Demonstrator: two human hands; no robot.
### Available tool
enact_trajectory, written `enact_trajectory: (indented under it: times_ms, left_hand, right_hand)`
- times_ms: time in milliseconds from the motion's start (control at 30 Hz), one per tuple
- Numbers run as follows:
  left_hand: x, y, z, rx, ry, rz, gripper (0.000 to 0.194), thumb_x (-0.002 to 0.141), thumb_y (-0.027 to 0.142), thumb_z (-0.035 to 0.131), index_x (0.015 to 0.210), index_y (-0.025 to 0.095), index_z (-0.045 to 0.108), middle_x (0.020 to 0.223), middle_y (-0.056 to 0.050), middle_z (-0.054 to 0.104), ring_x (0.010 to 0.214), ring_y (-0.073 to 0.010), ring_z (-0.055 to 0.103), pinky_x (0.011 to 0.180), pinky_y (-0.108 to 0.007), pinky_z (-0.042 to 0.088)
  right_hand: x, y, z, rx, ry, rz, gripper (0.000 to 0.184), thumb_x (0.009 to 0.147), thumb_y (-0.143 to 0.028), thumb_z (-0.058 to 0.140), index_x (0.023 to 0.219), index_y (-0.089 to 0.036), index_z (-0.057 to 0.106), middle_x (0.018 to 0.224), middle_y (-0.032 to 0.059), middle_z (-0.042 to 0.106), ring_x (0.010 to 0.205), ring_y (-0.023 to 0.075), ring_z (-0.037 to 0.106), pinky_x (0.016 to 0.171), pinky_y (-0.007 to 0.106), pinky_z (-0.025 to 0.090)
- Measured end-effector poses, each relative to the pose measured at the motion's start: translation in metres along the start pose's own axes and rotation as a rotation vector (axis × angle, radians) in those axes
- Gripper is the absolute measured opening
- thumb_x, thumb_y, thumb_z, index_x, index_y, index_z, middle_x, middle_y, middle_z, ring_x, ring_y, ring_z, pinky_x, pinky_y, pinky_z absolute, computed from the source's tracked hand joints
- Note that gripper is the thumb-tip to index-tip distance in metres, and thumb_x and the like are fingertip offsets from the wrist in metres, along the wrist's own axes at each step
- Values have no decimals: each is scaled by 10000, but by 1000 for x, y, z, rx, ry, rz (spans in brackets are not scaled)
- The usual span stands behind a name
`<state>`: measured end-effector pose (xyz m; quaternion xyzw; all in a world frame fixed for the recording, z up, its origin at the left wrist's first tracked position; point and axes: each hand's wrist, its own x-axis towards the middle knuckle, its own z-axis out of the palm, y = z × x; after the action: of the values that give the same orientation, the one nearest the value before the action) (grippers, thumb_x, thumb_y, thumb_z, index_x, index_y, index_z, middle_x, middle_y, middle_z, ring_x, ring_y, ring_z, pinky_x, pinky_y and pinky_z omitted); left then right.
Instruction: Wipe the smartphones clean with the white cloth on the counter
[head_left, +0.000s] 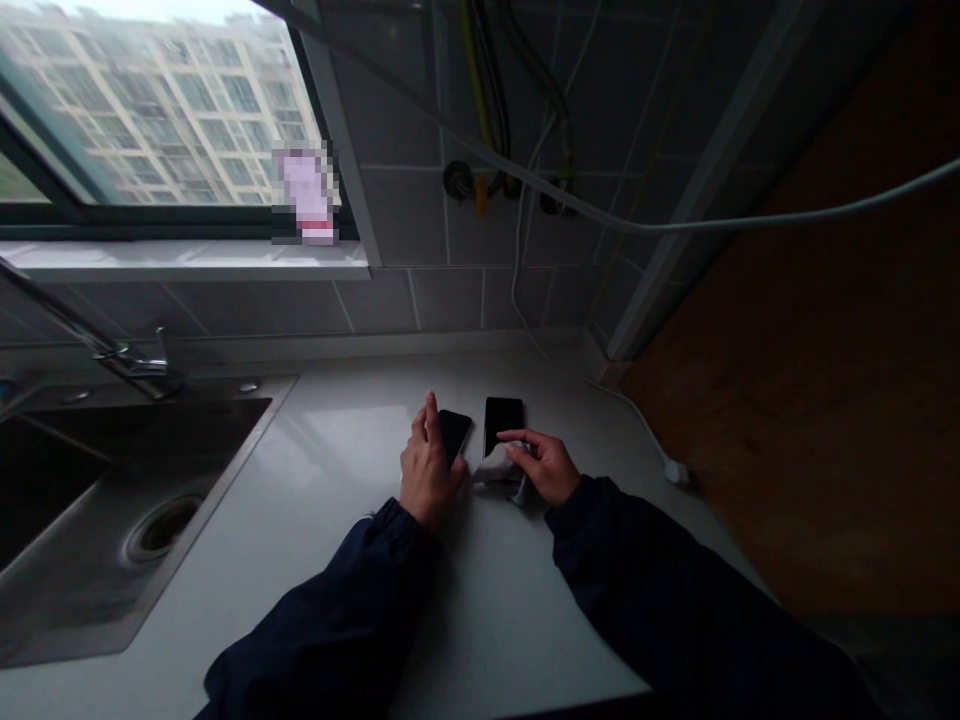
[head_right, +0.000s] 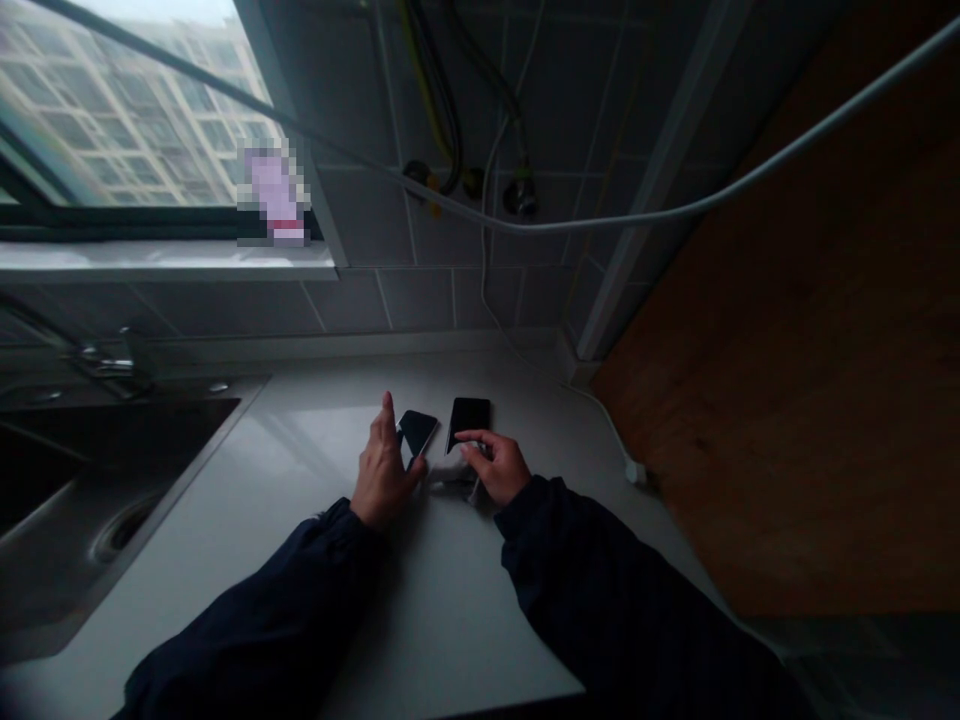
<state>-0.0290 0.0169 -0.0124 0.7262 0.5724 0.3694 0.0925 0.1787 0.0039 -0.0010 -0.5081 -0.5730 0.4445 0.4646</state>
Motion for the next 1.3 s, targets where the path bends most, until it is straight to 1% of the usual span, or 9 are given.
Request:
enact_trajectory:
  times_ms: [200,400,533,633,800,933,1033,1100,1300]
  left_hand:
    - [0,1,3,-75,24,51,1169,766,154,703,1645,302,-54,1545,-214,387,1383,-396,475,1024,-563,492]
    - [-1,14,2,-312,135,182,1193,786,155,729,1632,349,-89,1630,-196,279,1337,-327,514,1066,-520,486]
    - [-10,27,4,-445,49,268,1230,846,190,710,1575,387,-261,1676,-214,192,1327,-299,544,1045,-490,509]
    - [-14,31,5,-492,-43,263,1184,864,229,688,1590,349,-240,1677,-231,194,1354,-304,532,1059,-508,495]
    - [-8,31,-3,-773,-149,-13,1228,711,407,870,1642,296,76,1558,-193,468,1412,-327,487,1117,-485,426]
    - [-1,34,-7,-1212,-274,-426,795,851,587,692,1499,178,479,1227,-131,716,1092,-269,684,934,-356,522]
    - [-1,38,-7,-1336,-359,-514,570,860,569,688,1189,104,693,997,-93,747,870,-197,680,788,-270,521]
    - [-3,41,-8,-1424,-451,-558,550,869,593,661,1132,112,704,951,-87,731,791,-174,656,722,-261,522]
    - [-4,42,-17,-1588,-708,-763,615,915,602,570,1443,291,511,1061,-80,699,812,-226,677,670,-371,595]
  right_hand:
    - [0,-2,-1,-10,-25,8,326,815,-475,720,968,-204,818,944,78,791,922,259,719,865,395,548]
    - [4,3,1,105,-75,109,565,731,-608,782,1054,-145,794,984,127,796,904,271,736,874,431,555]
    - [2,1,6,175,-118,125,613,694,-698,772,942,-139,802,936,117,801,924,279,738,914,429,546]
    - [-1,-1,8,213,-92,130,603,665,-695,797,904,-142,792,914,101,799,918,282,733,909,415,544]
    - [-2,-3,6,289,-37,159,562,713,-702,750,825,-152,751,782,83,764,792,256,723,735,342,559]
    - [-3,-9,6,342,-58,189,581,691,-727,757,789,-156,735,700,76,736,716,249,713,656,327,544]
    - [-2,-12,6,364,-75,206,597,649,-746,785,764,-163,728,674,65,729,686,238,707,643,321,539]
    - [-1,-12,5,370,-74,214,585,632,-742,805,732,-172,720,658,52,725,665,219,699,639,307,536]
    - [4,-5,2,376,-55,238,548,628,-693,842,739,-167,733,681,53,754,639,201,703,651,305,550]
